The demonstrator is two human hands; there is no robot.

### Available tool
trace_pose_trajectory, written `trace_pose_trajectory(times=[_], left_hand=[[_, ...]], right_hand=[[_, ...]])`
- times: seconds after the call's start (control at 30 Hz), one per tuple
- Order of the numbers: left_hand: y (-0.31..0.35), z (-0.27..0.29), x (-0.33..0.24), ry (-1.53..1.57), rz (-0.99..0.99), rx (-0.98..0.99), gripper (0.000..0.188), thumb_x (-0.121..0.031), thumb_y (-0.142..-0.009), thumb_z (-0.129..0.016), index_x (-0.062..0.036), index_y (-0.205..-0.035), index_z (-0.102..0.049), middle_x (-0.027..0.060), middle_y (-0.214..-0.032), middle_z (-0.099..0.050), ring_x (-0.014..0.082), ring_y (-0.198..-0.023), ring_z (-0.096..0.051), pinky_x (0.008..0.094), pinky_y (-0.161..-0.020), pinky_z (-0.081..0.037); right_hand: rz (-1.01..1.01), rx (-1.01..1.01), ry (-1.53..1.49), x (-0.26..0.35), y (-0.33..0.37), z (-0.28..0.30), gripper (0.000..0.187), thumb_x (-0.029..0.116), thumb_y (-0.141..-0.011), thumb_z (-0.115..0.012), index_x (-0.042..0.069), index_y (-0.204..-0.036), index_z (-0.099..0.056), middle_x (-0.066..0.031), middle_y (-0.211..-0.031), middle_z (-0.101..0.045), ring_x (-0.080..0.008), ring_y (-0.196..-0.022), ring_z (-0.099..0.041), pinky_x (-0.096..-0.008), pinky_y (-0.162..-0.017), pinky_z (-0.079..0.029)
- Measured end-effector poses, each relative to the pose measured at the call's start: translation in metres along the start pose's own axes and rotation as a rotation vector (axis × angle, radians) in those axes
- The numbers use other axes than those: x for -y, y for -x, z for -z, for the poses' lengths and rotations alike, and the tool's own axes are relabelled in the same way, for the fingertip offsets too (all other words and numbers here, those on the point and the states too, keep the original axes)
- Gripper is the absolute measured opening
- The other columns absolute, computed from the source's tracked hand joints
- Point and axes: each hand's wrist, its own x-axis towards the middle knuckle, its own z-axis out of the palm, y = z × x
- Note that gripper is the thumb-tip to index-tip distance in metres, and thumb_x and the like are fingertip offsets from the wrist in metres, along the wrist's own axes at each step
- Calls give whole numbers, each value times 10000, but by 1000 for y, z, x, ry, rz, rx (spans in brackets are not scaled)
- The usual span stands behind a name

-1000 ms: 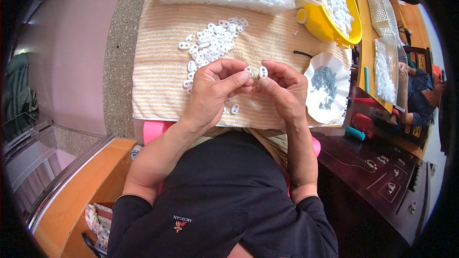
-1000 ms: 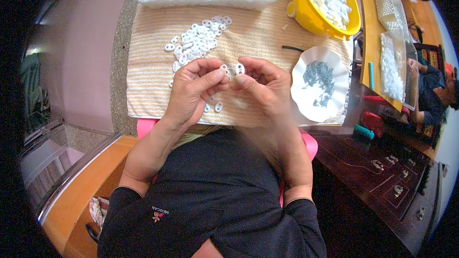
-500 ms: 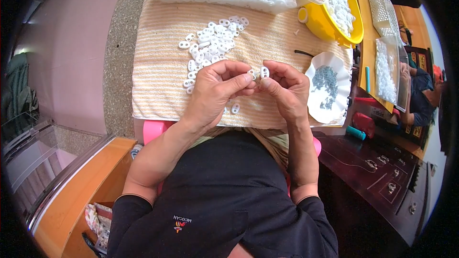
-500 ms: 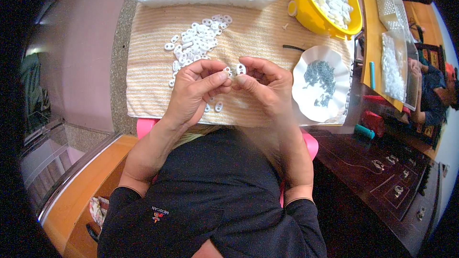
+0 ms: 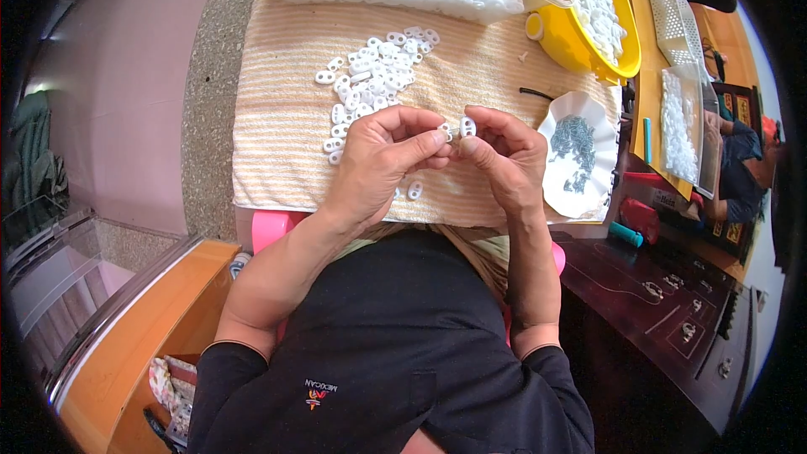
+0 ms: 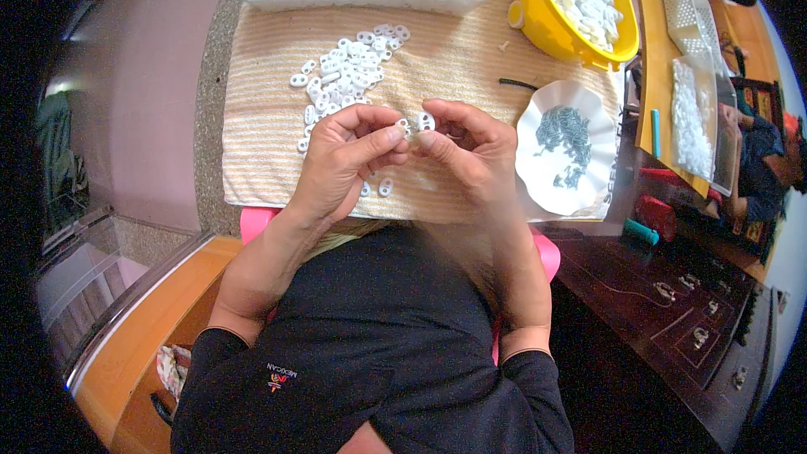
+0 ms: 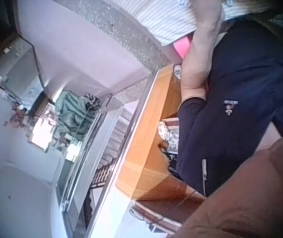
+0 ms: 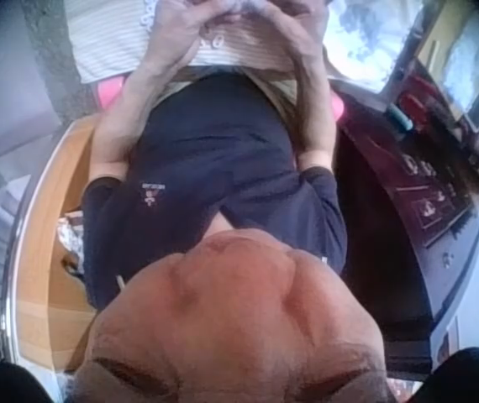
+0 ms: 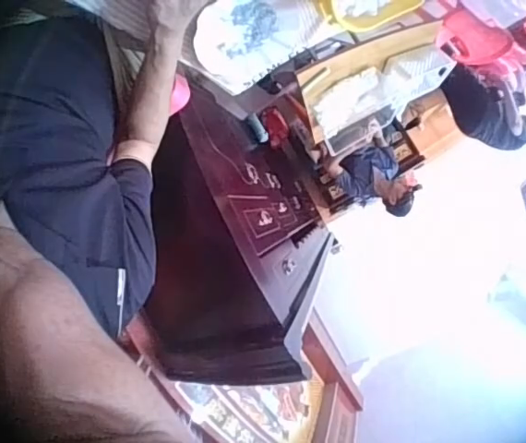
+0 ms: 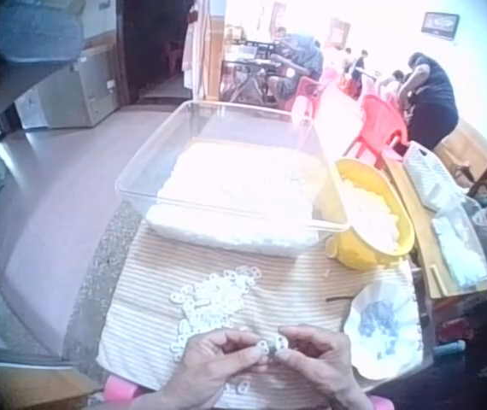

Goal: Assembling small white plastic components by manually inserting metal pins into them.

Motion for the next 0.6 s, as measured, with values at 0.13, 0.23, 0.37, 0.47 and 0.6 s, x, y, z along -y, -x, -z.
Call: trace_pose_trajectory(times=[0.13, 0.23, 0.37, 0.47, 0.6], left_hand=[[0, 0, 0, -3, 0, 0, 149, -52, -856, -658, 22, -981, -624, 83, -836, -662, 121, -740, -640, 246, -701, -544], [-1, 1, 1, 1, 6, 2, 152, -53, -855, -660, 22, -983, -624, 82, -839, -663, 120, -739, -642, 244, -695, -545], [-1, 2, 1, -5, 3, 5, 156, -54, -855, -662, 22, -985, -624, 81, -842, -665, 119, -739, -643, 241, -691, -546], [-1, 2, 2, -4, 7, 2, 158, -54, -855, -663, 21, -988, -625, 82, -842, -665, 117, -739, -644, 239, -690, -546], [-1, 4, 2, -29, 18, 17, 158, -57, -863, -653, 1, -1007, -619, 78, -861, -669, 128, -765, -654, 259, -712, -561]], right_hand=[[5, -11, 31, 3, 0, -1, 326, -32, -828, -669, -63, -1142, -588, -88, -913, -663, -144, -813, -649, -247, -746, -533], [-5, -14, 47, 4, 0, -1, 320, -31, -824, -674, -58, -1134, -598, -74, -910, -660, -129, -815, -639, -235, -740, -524], [10, -15, 91, 2, 1, 0, 318, -27, -825, -675, -54, -1133, -603, -71, -924, -660, -123, -823, -636, -237, -750, -519], [7, -13, 96, 3, 1, 1, 318, -25, -827, -674, -54, -1135, -603, -72, -936, -660, -123, -832, -635, -241, -762, -518], [16, 6, 126, 4, 0, 1, 313, -29, -833, -664, -56, -1138, -599, -82, -951, -661, -132, -849, -640, -247, -773, -520]])
